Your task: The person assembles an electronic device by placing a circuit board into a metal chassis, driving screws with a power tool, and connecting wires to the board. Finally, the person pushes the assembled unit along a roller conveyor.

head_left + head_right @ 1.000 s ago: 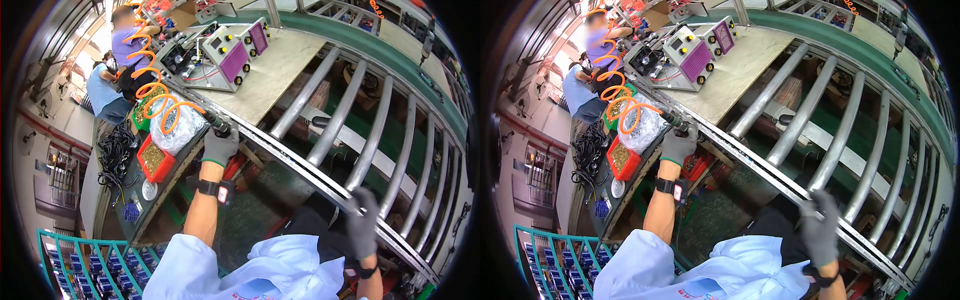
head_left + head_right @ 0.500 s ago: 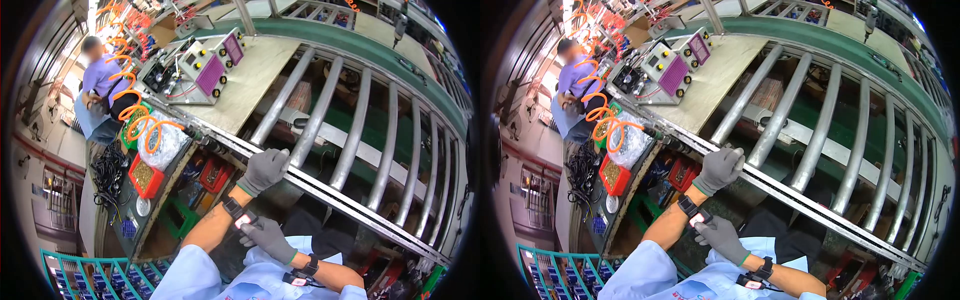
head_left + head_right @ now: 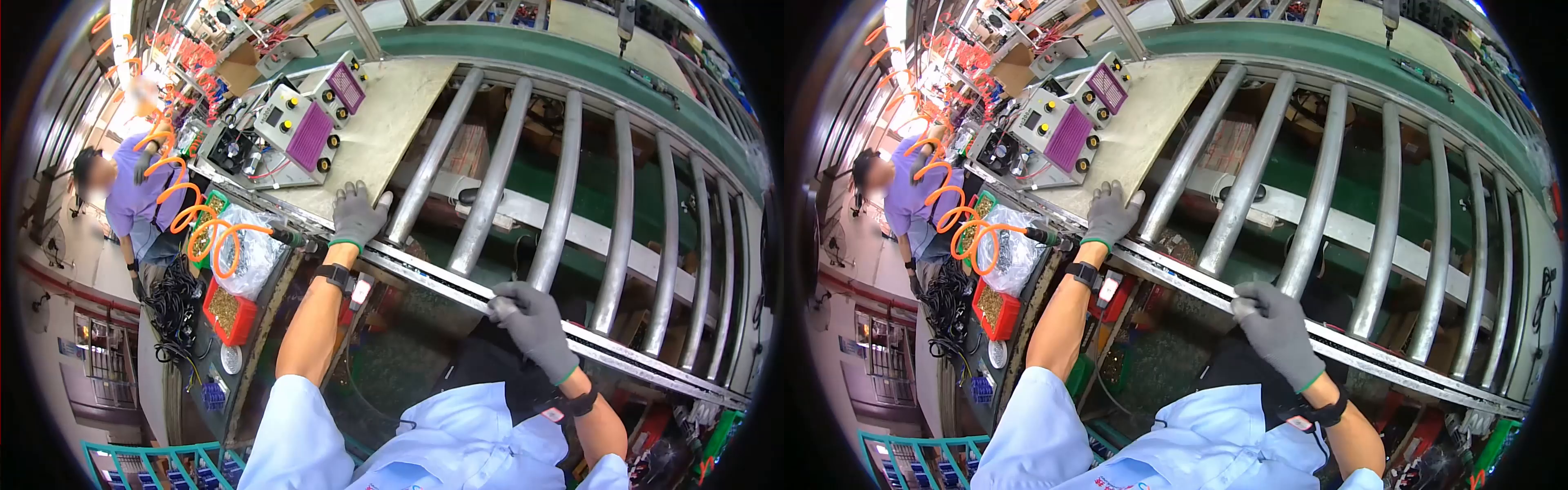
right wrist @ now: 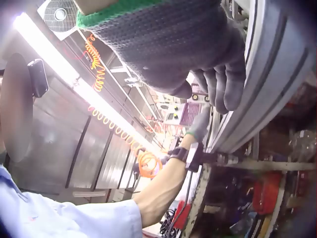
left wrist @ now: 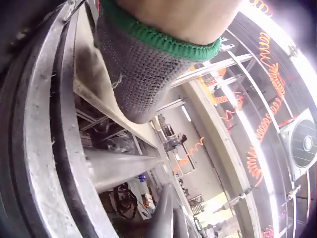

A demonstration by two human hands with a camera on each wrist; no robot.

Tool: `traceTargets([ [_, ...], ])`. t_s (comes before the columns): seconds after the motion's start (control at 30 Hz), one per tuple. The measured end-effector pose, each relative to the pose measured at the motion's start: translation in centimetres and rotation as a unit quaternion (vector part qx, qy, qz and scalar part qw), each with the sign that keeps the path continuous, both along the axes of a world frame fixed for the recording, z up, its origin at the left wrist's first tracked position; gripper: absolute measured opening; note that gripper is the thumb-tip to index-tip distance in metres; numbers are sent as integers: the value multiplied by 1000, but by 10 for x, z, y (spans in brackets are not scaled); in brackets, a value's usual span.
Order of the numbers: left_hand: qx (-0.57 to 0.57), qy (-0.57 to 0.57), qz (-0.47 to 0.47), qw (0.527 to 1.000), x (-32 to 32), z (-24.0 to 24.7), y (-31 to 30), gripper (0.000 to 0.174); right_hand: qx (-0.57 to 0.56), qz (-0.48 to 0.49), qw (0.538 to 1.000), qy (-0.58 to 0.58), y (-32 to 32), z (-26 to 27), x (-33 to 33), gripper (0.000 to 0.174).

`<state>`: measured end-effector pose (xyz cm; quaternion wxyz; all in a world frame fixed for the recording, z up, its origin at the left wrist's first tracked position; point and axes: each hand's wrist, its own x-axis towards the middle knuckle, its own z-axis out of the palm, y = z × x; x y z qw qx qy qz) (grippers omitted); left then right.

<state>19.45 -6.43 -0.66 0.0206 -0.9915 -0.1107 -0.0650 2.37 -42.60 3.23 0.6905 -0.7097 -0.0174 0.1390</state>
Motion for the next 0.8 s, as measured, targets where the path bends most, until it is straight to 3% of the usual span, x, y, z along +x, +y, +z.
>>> traceTargets([
  [0.2,38,17,-12,999,-10,6,-31,92,-90,4,995,-35,-26,8,18,26],
  [0.33,57,42,-7,997,-24,14,-59,95,-93,-2,995,-34,-36,31,23,28],
  [0.43,56,51,-10,997,-35,17,-94,96,-36,6,998,-46,-42,42,20,25],
  [0.53,47,73,-35,996,-50,25,-131,99,25,85,989,-120,-38,87,-4,23],
  [0.6,44,82,-57,994,-62,26,-158,101,137,181,967,-118,-34,125,-24,18],
  [0.67,49,89,-86,991,-73,25,-184,103,218,221,919,-242,-19,147,-40,14],
  [0.73,35,96,-107,989,-90,36,-214,104,299,320,865,-245,-4,167,-50,19],
  [0.77,28,102,-123,987,-96,38,-228,104,347,336,824,-295,6,172,-51,25],
  [0.8,20,107,-140,984,-103,35,-242,104,415,286,816,-283,22,180,-69,23],
])
